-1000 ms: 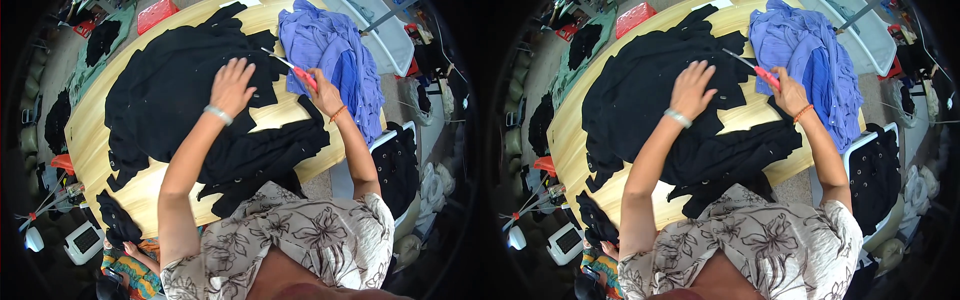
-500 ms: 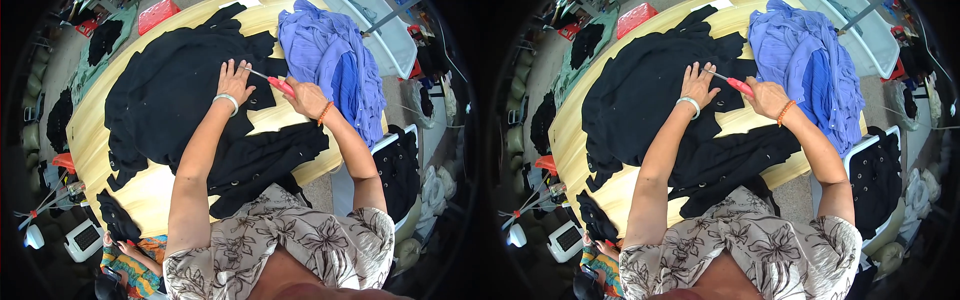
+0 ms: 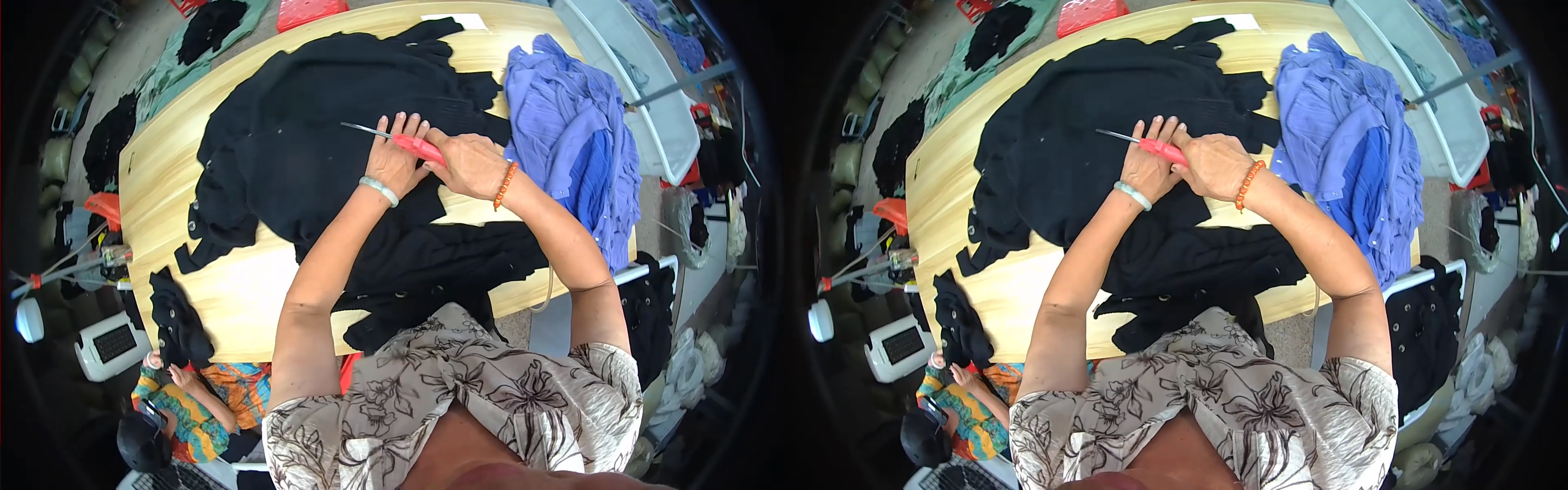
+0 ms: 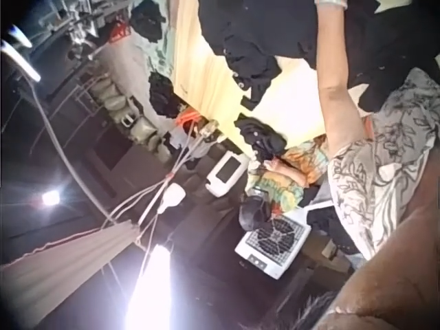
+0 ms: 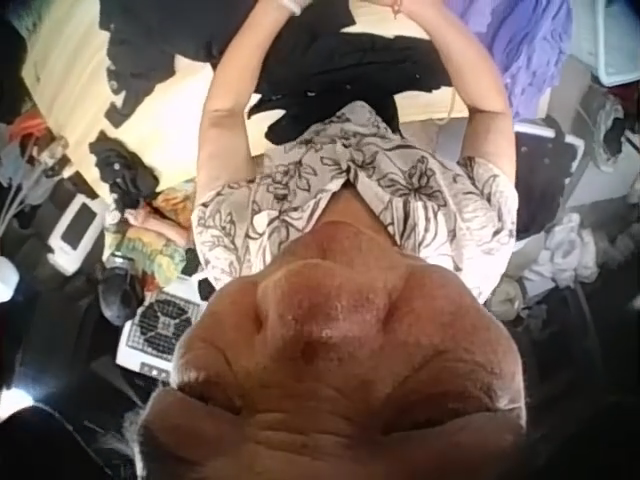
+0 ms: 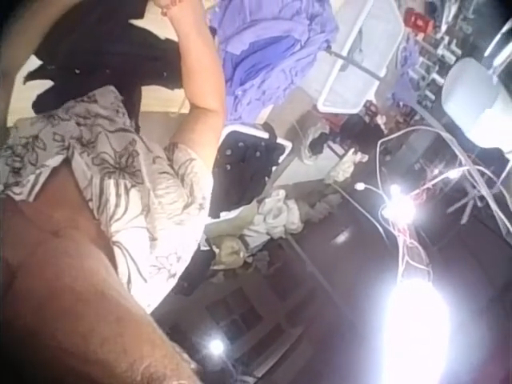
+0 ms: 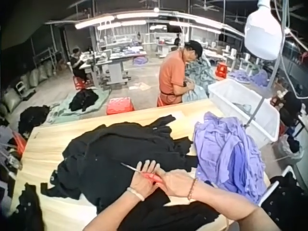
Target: Inspecting garments and using thread nippers to trim loose threads at a workbench.
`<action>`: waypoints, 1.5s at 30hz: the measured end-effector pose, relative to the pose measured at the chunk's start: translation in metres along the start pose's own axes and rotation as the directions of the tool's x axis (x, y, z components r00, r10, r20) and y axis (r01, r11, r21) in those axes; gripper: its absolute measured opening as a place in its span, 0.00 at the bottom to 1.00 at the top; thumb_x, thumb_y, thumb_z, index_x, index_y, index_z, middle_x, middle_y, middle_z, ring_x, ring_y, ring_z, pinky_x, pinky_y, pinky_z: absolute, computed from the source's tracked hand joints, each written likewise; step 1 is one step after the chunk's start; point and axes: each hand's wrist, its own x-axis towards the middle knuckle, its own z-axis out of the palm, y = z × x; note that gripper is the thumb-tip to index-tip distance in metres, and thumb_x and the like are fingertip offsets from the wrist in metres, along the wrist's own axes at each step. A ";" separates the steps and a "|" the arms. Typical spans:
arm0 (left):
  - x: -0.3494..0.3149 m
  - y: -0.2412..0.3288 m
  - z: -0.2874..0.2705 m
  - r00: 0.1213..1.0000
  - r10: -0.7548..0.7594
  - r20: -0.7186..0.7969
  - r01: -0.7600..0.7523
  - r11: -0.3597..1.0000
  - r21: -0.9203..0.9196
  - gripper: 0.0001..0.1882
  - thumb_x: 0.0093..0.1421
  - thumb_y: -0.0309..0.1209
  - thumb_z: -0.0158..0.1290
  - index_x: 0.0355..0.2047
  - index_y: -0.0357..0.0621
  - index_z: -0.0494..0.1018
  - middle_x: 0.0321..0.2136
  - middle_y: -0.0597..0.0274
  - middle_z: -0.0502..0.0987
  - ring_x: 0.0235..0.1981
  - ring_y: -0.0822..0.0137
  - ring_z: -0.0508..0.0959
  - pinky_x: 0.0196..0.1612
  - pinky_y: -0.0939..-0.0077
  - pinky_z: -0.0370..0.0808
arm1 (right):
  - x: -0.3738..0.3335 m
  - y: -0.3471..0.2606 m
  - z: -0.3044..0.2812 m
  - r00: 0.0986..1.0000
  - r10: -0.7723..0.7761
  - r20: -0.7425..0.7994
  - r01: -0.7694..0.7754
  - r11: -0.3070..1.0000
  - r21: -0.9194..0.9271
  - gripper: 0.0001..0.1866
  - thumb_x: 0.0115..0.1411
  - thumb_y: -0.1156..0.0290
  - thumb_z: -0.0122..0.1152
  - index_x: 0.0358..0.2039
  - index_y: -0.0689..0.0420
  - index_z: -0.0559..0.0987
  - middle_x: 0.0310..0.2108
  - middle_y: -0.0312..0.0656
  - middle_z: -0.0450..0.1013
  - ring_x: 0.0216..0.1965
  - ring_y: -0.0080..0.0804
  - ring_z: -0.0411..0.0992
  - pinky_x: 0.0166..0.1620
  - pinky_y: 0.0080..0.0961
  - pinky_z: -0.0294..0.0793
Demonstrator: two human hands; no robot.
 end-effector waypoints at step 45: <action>-0.128 -0.172 -0.033 0.870 -0.420 -0.259 0.431 0.902 -0.016 0.17 0.60 0.39 0.53 0.49 0.56 0.76 0.56 0.62 0.71 0.63 0.56 0.61 0.64 0.51 0.52 | -0.060 -0.019 0.022 0.870 0.437 -0.229 -0.473 0.871 -0.135 0.14 0.58 0.65 0.58 0.40 0.58 0.69 0.20 0.54 0.74 0.25 0.55 0.75 0.29 0.47 0.74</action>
